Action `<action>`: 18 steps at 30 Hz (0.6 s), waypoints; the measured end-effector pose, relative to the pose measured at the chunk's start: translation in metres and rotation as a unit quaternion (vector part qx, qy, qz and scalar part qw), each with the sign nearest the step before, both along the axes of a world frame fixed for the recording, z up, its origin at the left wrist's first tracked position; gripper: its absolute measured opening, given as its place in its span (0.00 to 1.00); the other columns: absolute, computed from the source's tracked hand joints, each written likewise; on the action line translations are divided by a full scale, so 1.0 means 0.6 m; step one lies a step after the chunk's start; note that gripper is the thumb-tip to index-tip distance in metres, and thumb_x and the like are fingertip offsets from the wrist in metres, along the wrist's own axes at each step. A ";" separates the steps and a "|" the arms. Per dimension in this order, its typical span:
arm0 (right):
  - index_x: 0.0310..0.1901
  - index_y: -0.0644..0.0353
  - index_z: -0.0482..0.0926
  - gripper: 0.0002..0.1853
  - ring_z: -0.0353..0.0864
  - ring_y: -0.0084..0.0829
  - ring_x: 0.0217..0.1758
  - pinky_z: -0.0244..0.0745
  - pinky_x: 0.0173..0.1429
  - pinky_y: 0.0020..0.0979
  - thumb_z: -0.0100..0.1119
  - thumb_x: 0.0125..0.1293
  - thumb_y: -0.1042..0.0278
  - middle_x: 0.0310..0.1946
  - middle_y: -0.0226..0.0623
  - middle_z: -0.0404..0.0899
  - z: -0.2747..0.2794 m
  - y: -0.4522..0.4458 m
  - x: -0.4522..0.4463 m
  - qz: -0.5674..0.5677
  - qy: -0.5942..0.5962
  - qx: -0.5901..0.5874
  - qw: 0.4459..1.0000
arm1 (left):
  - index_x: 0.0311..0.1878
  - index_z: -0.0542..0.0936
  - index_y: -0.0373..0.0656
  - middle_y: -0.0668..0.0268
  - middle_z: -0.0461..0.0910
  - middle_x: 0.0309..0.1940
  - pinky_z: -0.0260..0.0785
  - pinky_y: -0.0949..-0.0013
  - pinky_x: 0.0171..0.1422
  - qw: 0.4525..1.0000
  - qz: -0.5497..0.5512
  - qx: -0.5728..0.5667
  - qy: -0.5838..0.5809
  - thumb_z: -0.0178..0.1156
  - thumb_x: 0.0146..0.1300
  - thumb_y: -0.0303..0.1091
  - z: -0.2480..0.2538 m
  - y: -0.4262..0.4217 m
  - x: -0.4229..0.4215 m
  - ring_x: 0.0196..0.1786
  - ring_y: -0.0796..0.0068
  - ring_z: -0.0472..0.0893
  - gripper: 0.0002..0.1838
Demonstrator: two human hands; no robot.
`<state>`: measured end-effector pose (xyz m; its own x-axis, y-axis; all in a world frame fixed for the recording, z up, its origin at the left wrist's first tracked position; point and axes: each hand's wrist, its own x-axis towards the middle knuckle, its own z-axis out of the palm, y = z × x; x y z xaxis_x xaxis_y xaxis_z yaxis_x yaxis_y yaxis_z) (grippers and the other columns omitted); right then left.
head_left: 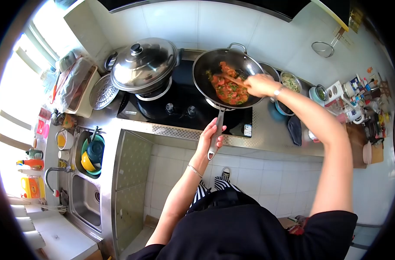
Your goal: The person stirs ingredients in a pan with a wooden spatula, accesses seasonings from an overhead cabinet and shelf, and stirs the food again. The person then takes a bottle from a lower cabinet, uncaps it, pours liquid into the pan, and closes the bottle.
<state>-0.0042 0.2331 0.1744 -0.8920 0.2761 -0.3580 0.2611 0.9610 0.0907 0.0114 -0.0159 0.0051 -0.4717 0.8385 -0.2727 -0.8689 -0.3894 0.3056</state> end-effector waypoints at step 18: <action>0.35 0.65 0.80 0.10 0.75 0.27 0.17 0.70 0.21 0.30 0.57 0.59 0.66 0.22 0.36 0.79 0.116 0.050 -0.078 -0.092 -0.023 -0.126 0.988 | 0.69 0.58 0.53 0.59 0.75 0.46 0.64 0.80 0.23 1.000 0.007 -0.003 0.003 0.50 0.68 0.33 0.001 0.000 -0.001 0.26 0.78 0.70 0.27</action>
<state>-0.0513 0.2629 0.2438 -0.8167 0.3286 -0.4743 0.4341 0.8914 -0.1300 0.0108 -0.0160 0.0057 -0.4857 0.8299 -0.2744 -0.8613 -0.4007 0.3125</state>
